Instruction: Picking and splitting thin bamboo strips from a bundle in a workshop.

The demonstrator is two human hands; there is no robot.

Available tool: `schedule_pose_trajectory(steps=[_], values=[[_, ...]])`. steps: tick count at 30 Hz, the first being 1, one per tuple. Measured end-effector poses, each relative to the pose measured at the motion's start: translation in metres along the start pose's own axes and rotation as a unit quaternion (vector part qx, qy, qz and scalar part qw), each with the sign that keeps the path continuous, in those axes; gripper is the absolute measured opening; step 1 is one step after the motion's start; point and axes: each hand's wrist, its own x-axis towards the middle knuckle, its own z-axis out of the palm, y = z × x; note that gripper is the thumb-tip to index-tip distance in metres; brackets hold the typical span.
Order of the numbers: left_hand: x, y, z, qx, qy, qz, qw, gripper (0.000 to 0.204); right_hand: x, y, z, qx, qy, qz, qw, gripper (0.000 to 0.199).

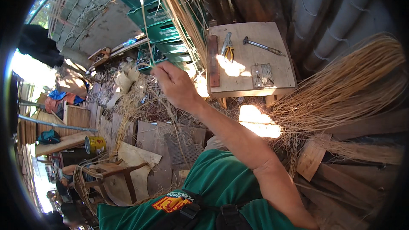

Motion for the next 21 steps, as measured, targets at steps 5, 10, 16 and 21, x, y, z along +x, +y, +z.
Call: schedule_pose_trajectory(steps=[5,10,16,21], values=[[-0.008,0.040,-0.036,0.014,0.006,-0.008,1.000,0.042,-0.134,0.157,-0.101,-0.602,-0.344,0.177,0.699,0.024],[0.060,0.026,-0.042,0.074,-0.037,0.089,0.993,0.033,-0.297,0.238,-0.175,-0.529,-0.335,0.504,0.596,0.031],[-0.036,0.185,-0.320,-0.062,-0.083,0.515,0.851,0.019,-0.138,0.123,-0.173,-0.324,-0.433,0.341,0.769,0.018],[-0.184,0.328,-0.605,-0.223,0.473,0.579,0.626,0.038,0.003,-0.061,-0.222,-0.518,0.231,-0.084,0.819,0.020]])
